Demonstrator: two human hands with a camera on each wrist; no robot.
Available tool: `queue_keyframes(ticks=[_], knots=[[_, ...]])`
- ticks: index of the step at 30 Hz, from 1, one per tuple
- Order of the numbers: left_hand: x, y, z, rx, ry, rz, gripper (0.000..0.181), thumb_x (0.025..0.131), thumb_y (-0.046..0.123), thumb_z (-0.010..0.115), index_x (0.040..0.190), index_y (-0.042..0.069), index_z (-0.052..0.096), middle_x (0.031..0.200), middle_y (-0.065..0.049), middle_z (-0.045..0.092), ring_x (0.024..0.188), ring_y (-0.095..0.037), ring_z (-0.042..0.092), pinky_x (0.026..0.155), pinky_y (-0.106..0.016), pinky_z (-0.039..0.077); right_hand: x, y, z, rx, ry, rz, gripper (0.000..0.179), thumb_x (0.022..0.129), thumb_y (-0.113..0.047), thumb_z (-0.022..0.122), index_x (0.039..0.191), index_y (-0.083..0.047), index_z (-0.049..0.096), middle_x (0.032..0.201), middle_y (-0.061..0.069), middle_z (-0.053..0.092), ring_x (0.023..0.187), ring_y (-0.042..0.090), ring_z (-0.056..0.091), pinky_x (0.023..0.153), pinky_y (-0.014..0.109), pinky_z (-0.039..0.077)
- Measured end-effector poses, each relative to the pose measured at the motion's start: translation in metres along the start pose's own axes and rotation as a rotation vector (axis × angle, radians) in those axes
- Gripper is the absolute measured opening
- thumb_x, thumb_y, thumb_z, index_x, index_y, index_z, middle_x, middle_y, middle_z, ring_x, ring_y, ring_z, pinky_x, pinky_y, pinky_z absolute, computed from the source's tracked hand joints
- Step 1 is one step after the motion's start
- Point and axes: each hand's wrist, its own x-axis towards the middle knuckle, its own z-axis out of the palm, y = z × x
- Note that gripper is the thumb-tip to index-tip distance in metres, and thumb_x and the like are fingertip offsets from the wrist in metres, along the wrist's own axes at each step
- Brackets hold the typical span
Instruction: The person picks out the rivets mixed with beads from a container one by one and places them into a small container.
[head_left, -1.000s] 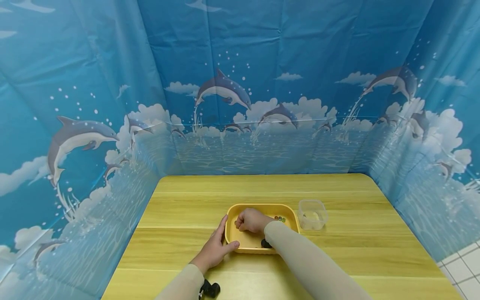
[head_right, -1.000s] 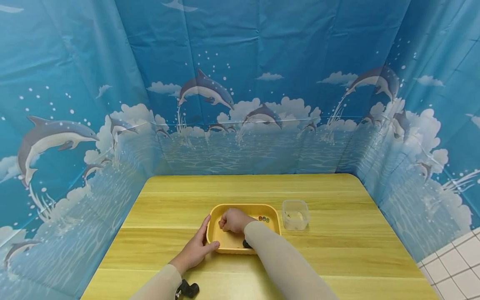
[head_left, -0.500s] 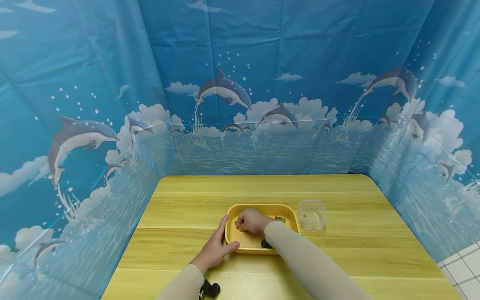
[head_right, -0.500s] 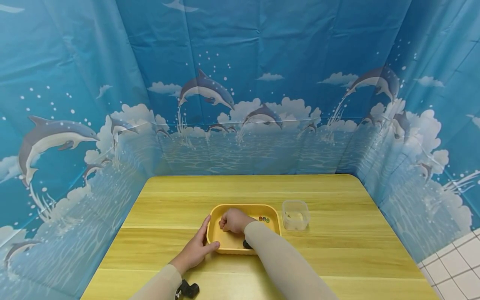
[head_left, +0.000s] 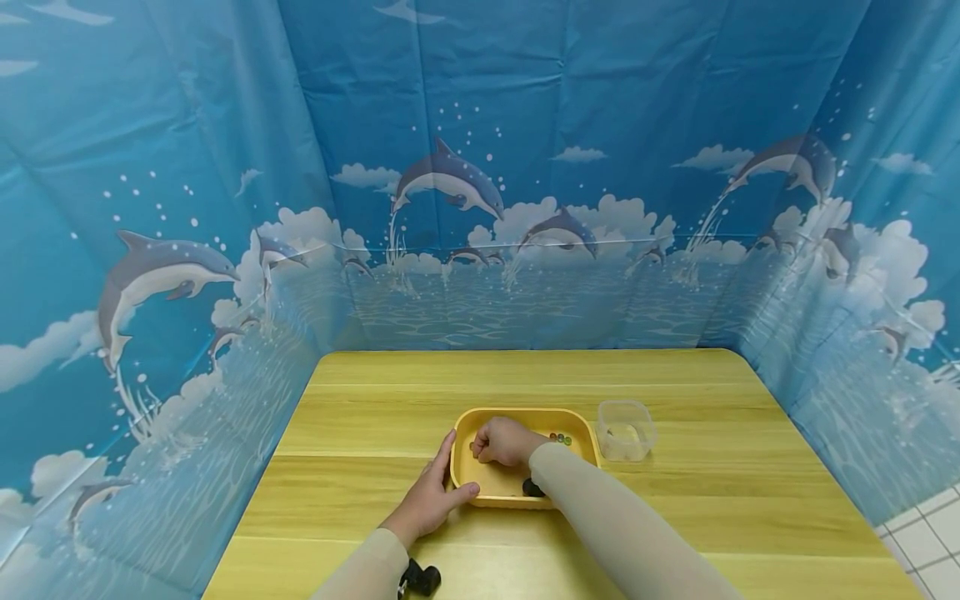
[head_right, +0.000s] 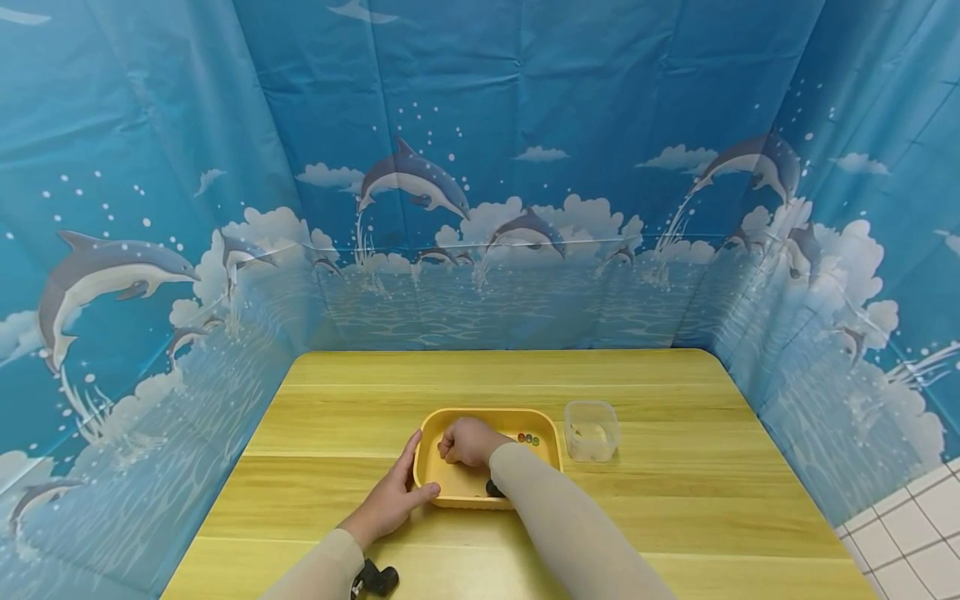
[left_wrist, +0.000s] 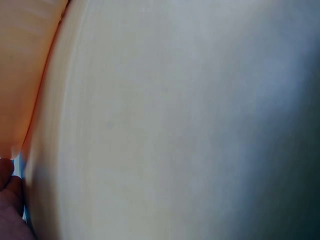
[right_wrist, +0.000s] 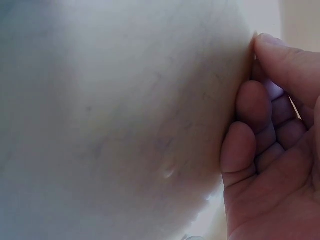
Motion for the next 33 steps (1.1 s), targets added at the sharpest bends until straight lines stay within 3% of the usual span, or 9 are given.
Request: queue_keyframes(ticks=[12,20,33], knots=[[0.000,0.001,0.000,0.001,0.003,-0.007,0.101,0.099,0.046,0.072,0.172,0.030,0.003,0.174,-0.018,0.022,0.159,-0.042,0.027,0.126,-0.062,0.027,0.003,0.004,0.000,-0.020,0.004,-0.018,0.012,0.095,-0.009,0.077,0.087,-0.018,0.079,0.084,-0.011,0.071,0.074,0.008,0.055,0.073,0.024,0.049],[0.000,0.002,-0.001,-0.007,-0.005,0.001,0.101,0.100,0.045,0.071,0.172,0.026,0.003,0.174,-0.017,0.023,0.159,-0.042,0.027,0.126,-0.061,0.027,0.001,0.007,-0.002,0.043,-0.002,-0.025,0.015,0.095,-0.008,0.077,0.085,-0.020,0.079,0.083,-0.010,0.072,0.075,0.009,0.057,0.074,0.025,0.050],[-0.002,0.004,-0.001,-0.004,0.002,-0.016,0.100,0.100,0.047,0.072,0.171,0.033,0.004,0.174,-0.018,0.023,0.158,-0.045,0.026,0.124,-0.065,0.027,0.001,0.015,-0.004,0.125,-0.011,-0.020,0.014,0.097,-0.010,0.075,0.089,-0.020,0.079,0.087,-0.010,0.073,0.075,0.010,0.059,0.072,0.025,0.051]])
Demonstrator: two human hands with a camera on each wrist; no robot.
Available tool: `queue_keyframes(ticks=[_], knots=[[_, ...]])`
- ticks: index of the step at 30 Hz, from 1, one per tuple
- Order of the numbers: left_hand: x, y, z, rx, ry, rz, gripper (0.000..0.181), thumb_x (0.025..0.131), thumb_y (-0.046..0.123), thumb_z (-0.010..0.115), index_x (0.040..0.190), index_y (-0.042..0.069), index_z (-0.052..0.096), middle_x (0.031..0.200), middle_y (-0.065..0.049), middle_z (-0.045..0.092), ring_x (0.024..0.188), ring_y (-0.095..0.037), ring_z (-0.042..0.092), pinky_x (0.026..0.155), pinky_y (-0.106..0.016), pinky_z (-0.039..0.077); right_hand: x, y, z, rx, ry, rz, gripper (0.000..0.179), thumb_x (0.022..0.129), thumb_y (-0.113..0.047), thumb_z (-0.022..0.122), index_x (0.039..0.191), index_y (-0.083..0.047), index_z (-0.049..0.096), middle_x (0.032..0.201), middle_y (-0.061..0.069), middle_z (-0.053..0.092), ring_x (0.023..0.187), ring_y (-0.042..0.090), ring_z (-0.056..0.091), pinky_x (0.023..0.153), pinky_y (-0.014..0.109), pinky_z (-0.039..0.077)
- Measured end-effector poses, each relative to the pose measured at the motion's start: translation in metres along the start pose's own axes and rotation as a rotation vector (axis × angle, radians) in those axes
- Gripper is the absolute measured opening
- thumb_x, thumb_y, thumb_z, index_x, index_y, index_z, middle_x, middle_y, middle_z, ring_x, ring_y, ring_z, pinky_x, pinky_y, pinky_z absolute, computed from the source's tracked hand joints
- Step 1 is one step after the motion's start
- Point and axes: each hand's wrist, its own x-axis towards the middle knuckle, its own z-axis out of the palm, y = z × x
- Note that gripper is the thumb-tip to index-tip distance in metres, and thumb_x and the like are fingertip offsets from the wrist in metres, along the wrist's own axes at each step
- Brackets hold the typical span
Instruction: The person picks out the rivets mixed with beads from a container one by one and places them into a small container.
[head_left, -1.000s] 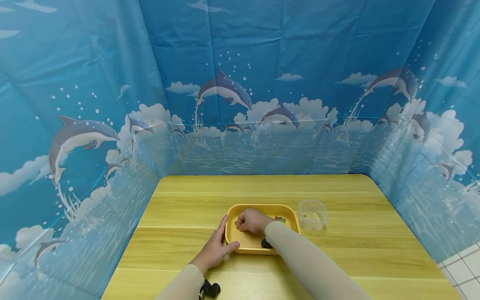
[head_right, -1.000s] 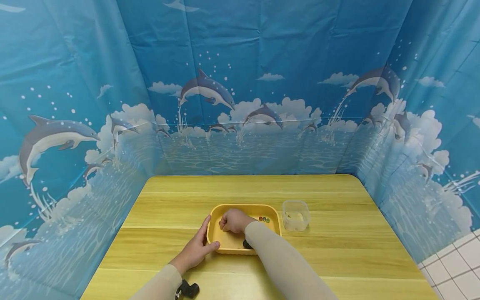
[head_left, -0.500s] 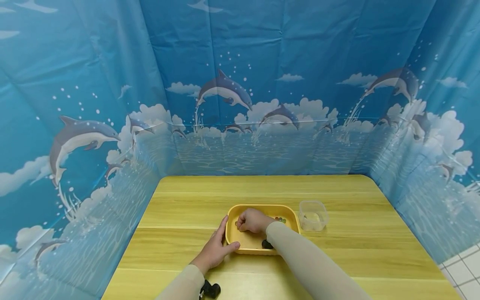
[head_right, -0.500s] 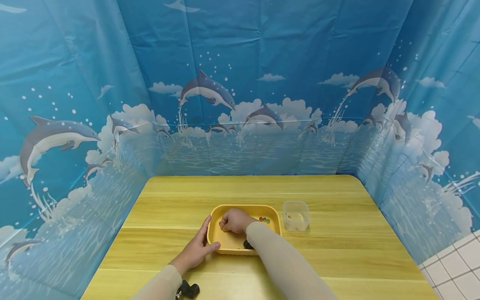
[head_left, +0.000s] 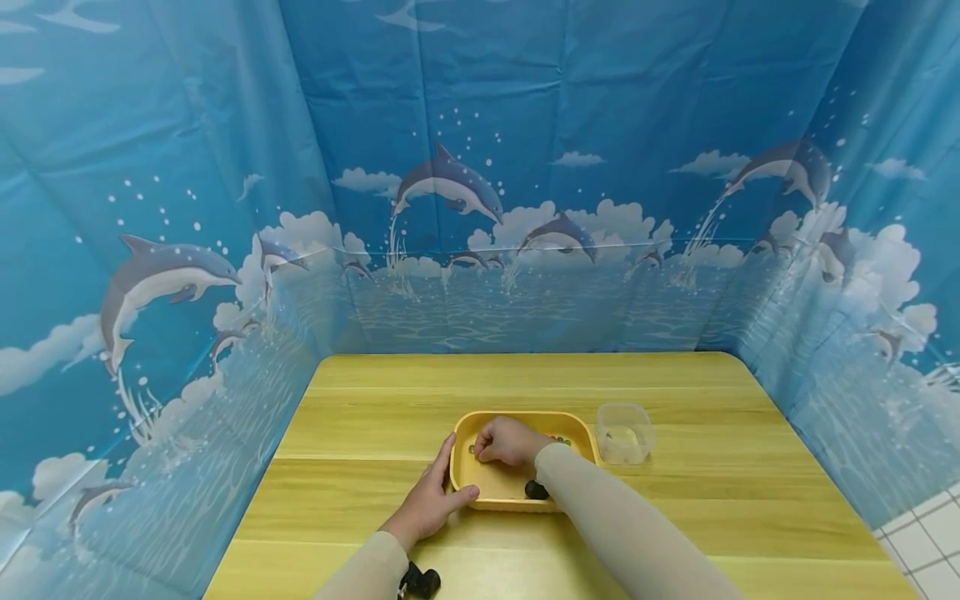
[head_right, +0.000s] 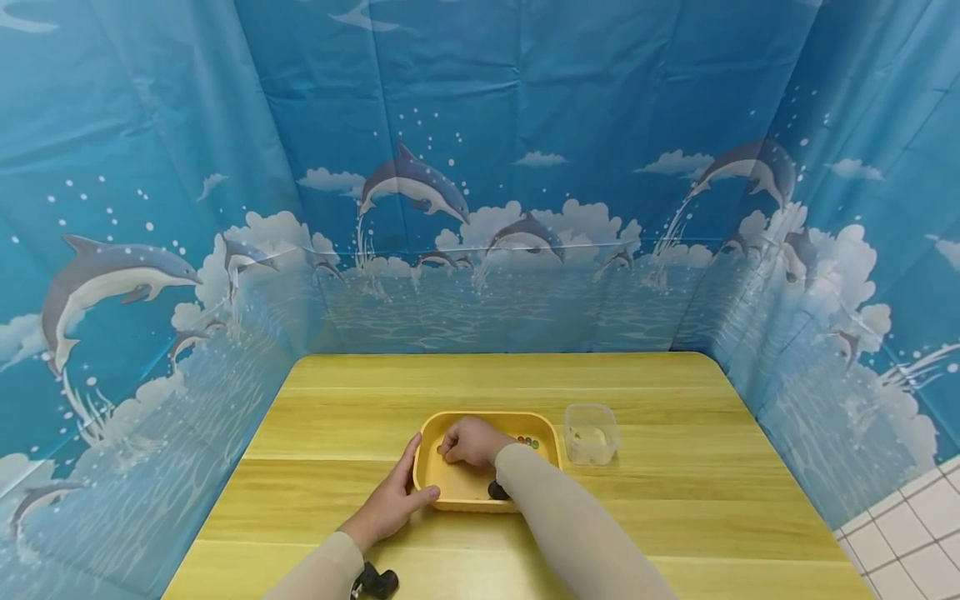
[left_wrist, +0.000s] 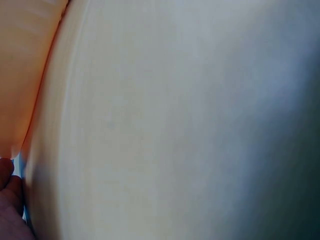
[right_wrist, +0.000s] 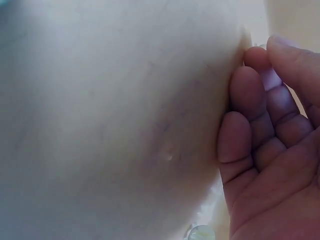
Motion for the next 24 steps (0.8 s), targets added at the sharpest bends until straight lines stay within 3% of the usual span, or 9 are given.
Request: queue_keyframes(ticks=[10,24], knots=[[0.003,-0.005,0.002,-0.012,-0.007,0.023,0.099,0.101,0.044,0.071,0.172,0.032,0.002,0.174,-0.018,0.024,0.158,-0.040,0.029,0.126,-0.060,0.028,-0.010,-0.007,-0.009,0.067,-0.020,0.022,0.010,0.098,-0.008,0.073,0.090,-0.012,0.078,0.079,-0.001,0.071,0.064,0.013,0.054,0.060,0.026,0.046],[0.002,-0.003,0.001,-0.027,-0.010,0.033,0.099,0.101,0.042,0.071,0.172,0.030,0.002,0.172,-0.018,0.026,0.156,-0.036,0.036,0.121,-0.047,0.037,-0.018,-0.018,-0.024,0.043,0.003,-0.002,0.005,0.095,-0.005,0.074,0.097,-0.006,0.079,0.088,0.003,0.075,0.073,0.015,0.063,0.068,0.030,0.053]])
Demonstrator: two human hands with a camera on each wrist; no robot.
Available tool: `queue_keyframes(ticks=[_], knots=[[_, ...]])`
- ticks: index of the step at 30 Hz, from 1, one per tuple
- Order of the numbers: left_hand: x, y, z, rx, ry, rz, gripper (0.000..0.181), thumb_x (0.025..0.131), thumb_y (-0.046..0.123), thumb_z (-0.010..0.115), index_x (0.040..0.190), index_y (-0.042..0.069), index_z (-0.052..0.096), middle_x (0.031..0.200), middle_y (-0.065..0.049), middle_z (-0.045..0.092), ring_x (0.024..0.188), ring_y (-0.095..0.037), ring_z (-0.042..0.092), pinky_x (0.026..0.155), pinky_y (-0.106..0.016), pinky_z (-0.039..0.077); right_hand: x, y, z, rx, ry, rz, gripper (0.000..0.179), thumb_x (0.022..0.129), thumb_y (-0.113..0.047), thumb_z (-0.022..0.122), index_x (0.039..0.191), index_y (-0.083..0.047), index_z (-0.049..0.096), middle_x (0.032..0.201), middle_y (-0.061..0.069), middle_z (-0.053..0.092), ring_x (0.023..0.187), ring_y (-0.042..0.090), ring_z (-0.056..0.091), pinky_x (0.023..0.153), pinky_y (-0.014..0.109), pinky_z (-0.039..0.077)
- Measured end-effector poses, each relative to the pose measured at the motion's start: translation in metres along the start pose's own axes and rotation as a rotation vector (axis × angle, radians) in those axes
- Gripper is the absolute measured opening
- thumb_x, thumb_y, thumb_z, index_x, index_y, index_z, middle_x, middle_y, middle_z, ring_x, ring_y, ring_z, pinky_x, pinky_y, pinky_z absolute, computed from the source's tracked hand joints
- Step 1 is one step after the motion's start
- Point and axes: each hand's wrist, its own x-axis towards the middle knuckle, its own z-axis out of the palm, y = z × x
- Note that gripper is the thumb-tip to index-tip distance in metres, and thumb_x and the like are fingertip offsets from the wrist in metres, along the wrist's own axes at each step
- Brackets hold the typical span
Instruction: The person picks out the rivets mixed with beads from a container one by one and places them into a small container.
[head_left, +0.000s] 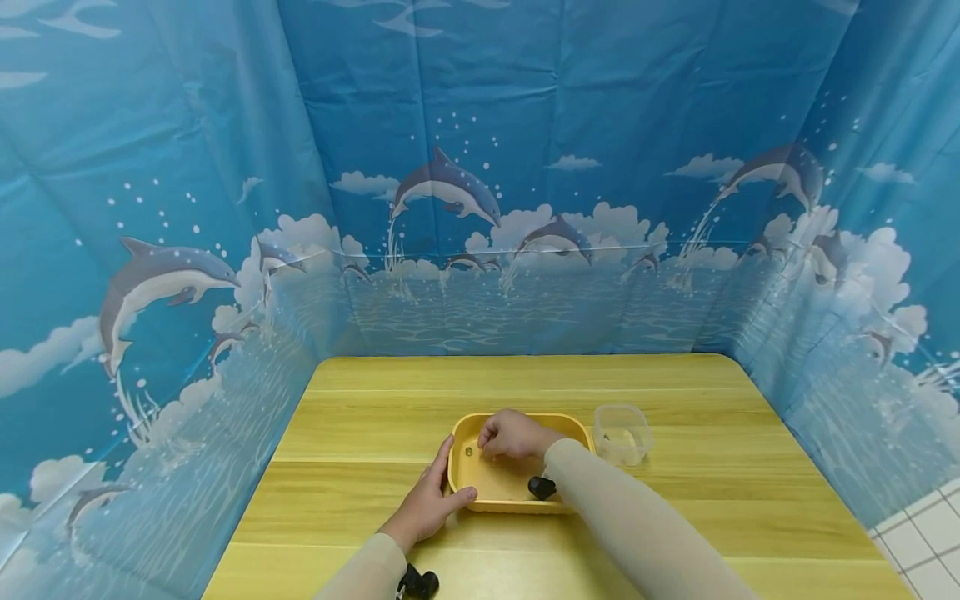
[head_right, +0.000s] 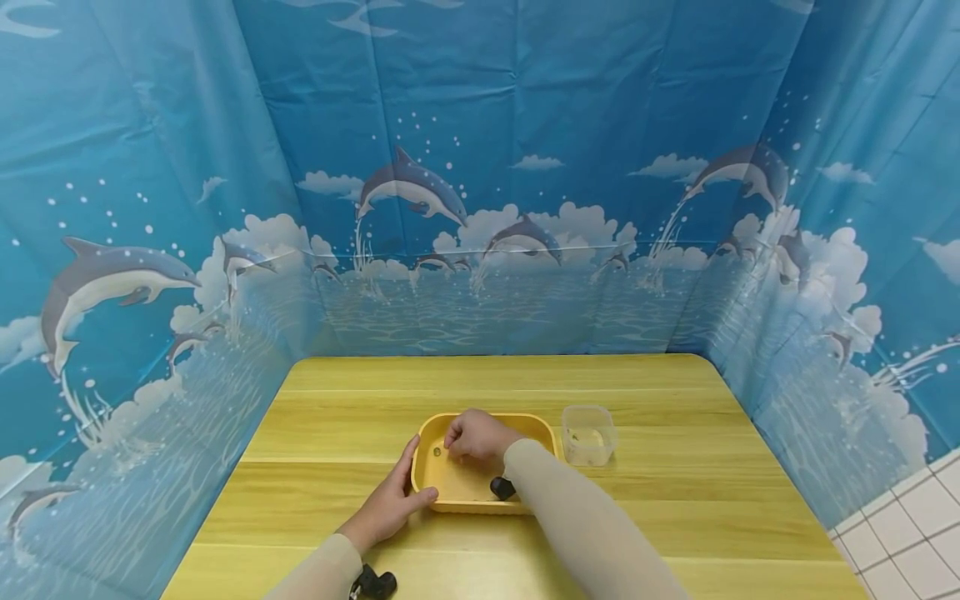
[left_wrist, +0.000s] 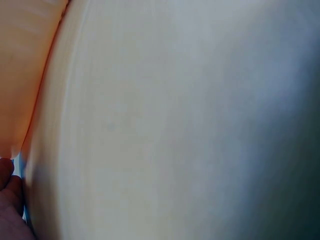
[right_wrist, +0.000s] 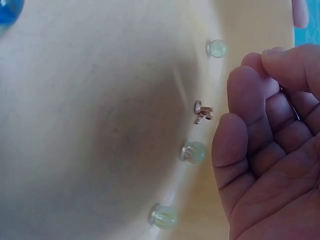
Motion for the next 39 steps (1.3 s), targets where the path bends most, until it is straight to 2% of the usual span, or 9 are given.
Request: queue_keyframes(ticks=[8,12,16,19,24,28,32,39], knots=[[0.000,-0.001,0.001,-0.006,-0.001,0.003,0.100,0.101,0.042,0.072,0.172,0.029,0.002,0.173,-0.018,0.026,0.156,-0.034,0.037,0.122,-0.044,0.035,-0.005,-0.002,-0.010,-0.059,0.025,-0.014,0.007,0.093,-0.006,0.073,0.097,-0.007,0.079,0.087,-0.004,0.072,0.075,0.013,0.059,0.070,0.030,0.051],[0.000,-0.001,0.000,-0.019,-0.006,0.008,0.100,0.101,0.041,0.071,0.172,0.028,0.002,0.172,-0.019,0.026,0.155,-0.036,0.037,0.123,-0.049,0.034,-0.009,-0.005,-0.017,-0.055,0.020,-0.013,0.009,0.096,-0.009,0.071,0.100,-0.007,0.079,0.091,0.003,0.075,0.076,0.017,0.061,0.070,0.031,0.051],[-0.001,0.000,0.000,-0.037,-0.012,0.003,0.100,0.101,0.041,0.072,0.172,0.029,0.001,0.173,-0.020,0.025,0.156,-0.037,0.036,0.123,-0.052,0.033,-0.015,-0.006,-0.025,-0.016,0.015,-0.010,0.012,0.099,-0.011,0.070,0.104,-0.004,0.079,0.098,0.014,0.077,0.083,0.031,0.067,0.068,0.031,0.051],[-0.001,0.001,0.000,-0.044,-0.011,0.004,0.100,0.101,0.041,0.072,0.172,0.029,0.002,0.173,-0.020,0.025,0.156,-0.037,0.035,0.123,-0.052,0.034,-0.020,-0.007,-0.031,0.017,0.017,-0.005,0.011,0.100,-0.011,0.069,0.104,-0.006,0.078,0.100,0.019,0.076,0.079,0.034,0.065,0.063,0.031,0.049],[0.000,0.001,0.000,-0.048,-0.012,0.012,0.100,0.101,0.039,0.072,0.172,0.029,0.002,0.172,-0.020,0.026,0.156,-0.036,0.036,0.122,-0.046,0.033,-0.028,-0.010,-0.042,0.036,0.038,0.004,0.011,0.101,-0.015,0.069,0.103,-0.012,0.080,0.102,0.017,0.078,0.066,0.018,0.055,0.061,0.031,0.048],[0.000,0.001,-0.001,-0.043,-0.007,0.015,0.100,0.101,0.038,0.073,0.171,0.031,0.002,0.172,-0.019,0.028,0.157,-0.035,0.035,0.123,-0.041,0.031,-0.033,-0.010,-0.049,0.015,0.065,0.005,0.010,0.101,-0.019,0.071,0.103,-0.015,0.080,0.105,0.013,0.078,0.062,0.014,0.051,0.061,0.032,0.048],[-0.001,0.003,-0.001,-0.041,-0.004,0.004,0.100,0.100,0.039,0.073,0.171,0.033,0.003,0.171,-0.019,0.030,0.156,-0.036,0.035,0.124,-0.048,0.030,-0.039,-0.009,-0.056,-0.008,0.078,0.001,0.014,0.101,-0.022,0.072,0.105,-0.011,0.080,0.104,0.013,0.079,0.063,0.015,0.053,0.062,0.032,0.049],[-0.002,0.003,0.000,-0.045,0.006,-0.007,0.101,0.099,0.040,0.074,0.172,0.031,0.005,0.171,-0.020,0.030,0.156,-0.040,0.033,0.125,-0.058,0.027,-0.049,-0.007,-0.070,0.006,0.095,0.008,0.010,0.102,-0.020,0.071,0.100,-0.017,0.080,0.106,0.014,0.078,0.071,0.016,0.055,0.072,0.034,0.051]])
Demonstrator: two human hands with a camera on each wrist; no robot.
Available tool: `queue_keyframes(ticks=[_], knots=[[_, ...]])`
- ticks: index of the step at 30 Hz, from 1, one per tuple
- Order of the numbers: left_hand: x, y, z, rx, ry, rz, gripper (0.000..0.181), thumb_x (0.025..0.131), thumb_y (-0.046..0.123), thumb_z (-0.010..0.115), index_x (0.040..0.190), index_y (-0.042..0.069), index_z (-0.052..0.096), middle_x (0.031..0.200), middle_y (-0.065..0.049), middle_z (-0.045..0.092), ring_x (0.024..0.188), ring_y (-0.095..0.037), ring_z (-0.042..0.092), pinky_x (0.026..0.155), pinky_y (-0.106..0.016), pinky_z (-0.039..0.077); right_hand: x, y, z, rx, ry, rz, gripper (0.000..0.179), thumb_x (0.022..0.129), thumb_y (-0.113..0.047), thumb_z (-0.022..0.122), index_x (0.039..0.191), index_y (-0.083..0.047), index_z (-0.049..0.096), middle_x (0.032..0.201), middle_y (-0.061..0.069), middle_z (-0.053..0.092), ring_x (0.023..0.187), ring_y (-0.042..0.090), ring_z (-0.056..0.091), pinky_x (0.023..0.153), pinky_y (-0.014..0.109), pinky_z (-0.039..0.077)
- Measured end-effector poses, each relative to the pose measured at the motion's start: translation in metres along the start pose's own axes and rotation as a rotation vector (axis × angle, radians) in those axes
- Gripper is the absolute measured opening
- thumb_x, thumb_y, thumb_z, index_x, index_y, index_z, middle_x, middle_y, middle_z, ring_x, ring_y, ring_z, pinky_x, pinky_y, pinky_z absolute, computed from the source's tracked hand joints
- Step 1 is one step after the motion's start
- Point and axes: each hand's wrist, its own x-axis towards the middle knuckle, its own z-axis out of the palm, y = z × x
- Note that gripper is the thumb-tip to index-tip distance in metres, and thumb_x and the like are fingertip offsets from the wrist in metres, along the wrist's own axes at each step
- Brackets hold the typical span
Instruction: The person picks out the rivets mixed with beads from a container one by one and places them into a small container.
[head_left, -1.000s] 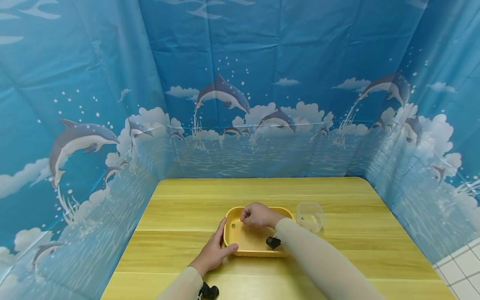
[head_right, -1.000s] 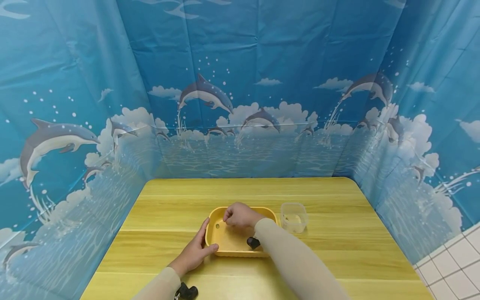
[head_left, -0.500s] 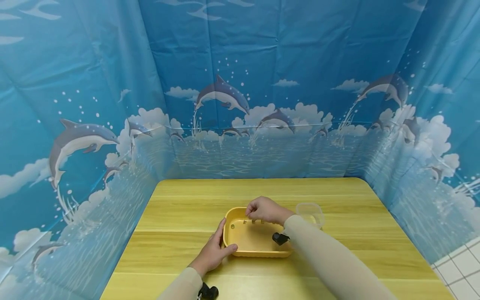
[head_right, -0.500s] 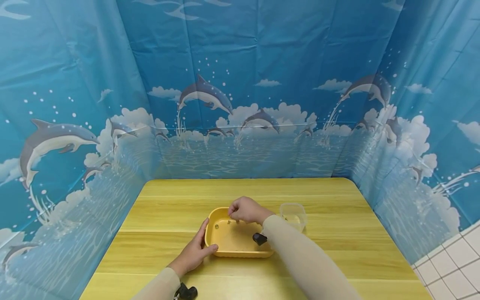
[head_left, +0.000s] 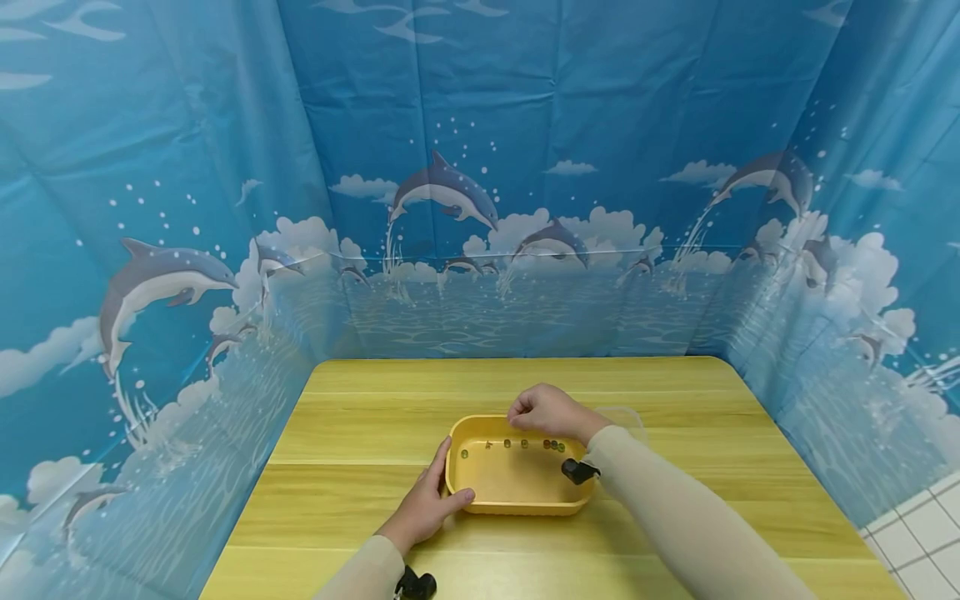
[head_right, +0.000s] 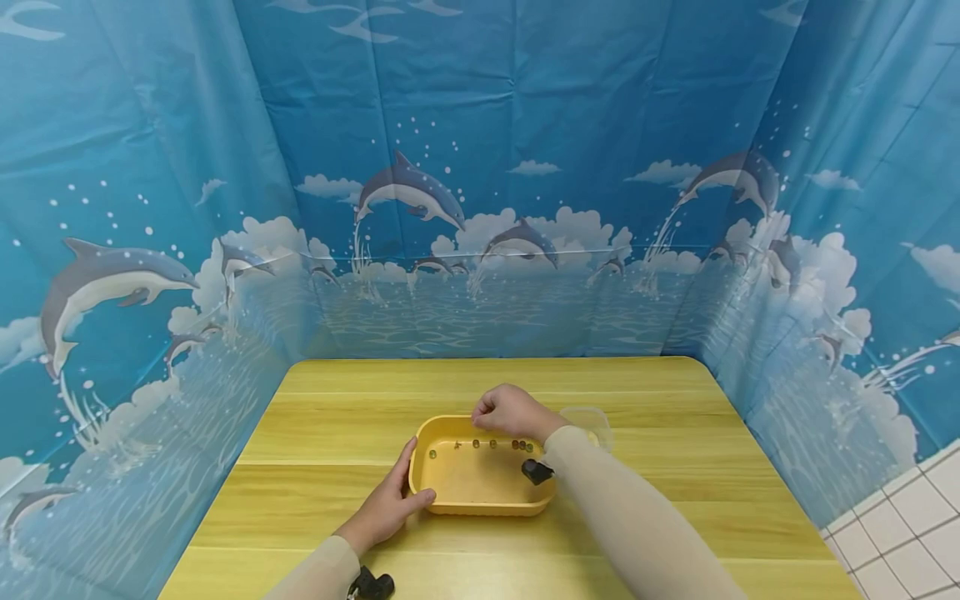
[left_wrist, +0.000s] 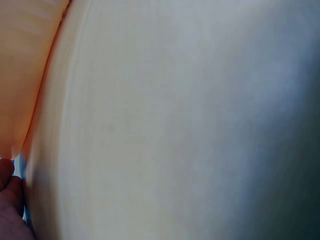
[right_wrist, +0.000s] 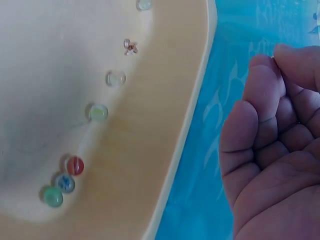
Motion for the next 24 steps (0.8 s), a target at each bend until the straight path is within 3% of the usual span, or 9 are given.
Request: queue_keyframes(ticks=[4,11,15,20,24], knots=[[0.000,0.000,0.000,0.012,0.010,-0.005,0.101,0.099,0.041,0.075,0.171,0.032,0.005,0.172,-0.018,0.029,0.157,-0.041,0.030,0.126,-0.061,0.026,-0.005,0.005,-0.007,-0.013,0.016,0.008,0.010,0.102,-0.020,0.070,0.101,-0.017,0.079,0.104,0.013,0.077,0.073,0.017,0.056,0.074,0.034,0.050],[0.000,0.000,0.001,0.016,0.011,0.006,0.101,0.099,0.040,0.074,0.172,0.029,0.005,0.172,-0.019,0.028,0.157,-0.040,0.031,0.126,-0.059,0.026,-0.013,0.012,-0.021,-0.018,0.063,0.033,0.011,0.101,-0.023,0.072,0.103,-0.018,0.081,0.106,-0.001,0.077,0.080,0.016,0.059,0.075,0.035,0.050],[0.000,0.000,0.001,0.018,0.008,0.005,0.101,0.099,0.040,0.074,0.172,0.028,0.004,0.172,-0.020,0.027,0.157,-0.039,0.031,0.125,-0.057,0.027,-0.017,0.020,-0.028,-0.032,0.081,0.028,0.014,0.103,-0.024,0.070,0.105,-0.017,0.081,0.109,-0.001,0.077,0.083,0.015,0.061,0.075,0.035,0.050],[0.001,-0.003,0.001,0.023,0.001,0.005,0.102,0.100,0.041,0.073,0.172,0.028,0.003,0.172,-0.021,0.026,0.157,-0.039,0.033,0.125,-0.057,0.029,-0.024,0.028,-0.038,-0.013,0.096,0.046,0.015,0.104,-0.023,0.067,0.107,-0.014,0.079,0.105,0.007,0.076,0.071,0.017,0.051,0.068,0.035,0.047],[0.001,-0.004,0.001,0.020,0.003,0.002,0.102,0.099,0.042,0.074,0.172,0.029,0.004,0.173,-0.019,0.027,0.157,-0.039,0.032,0.126,-0.058,0.028,-0.031,0.035,-0.046,-0.019,0.112,0.048,0.016,0.104,-0.021,0.067,0.110,-0.013,0.078,0.107,0.005,0.075,0.075,0.018,0.052,0.071,0.035,0.047]])
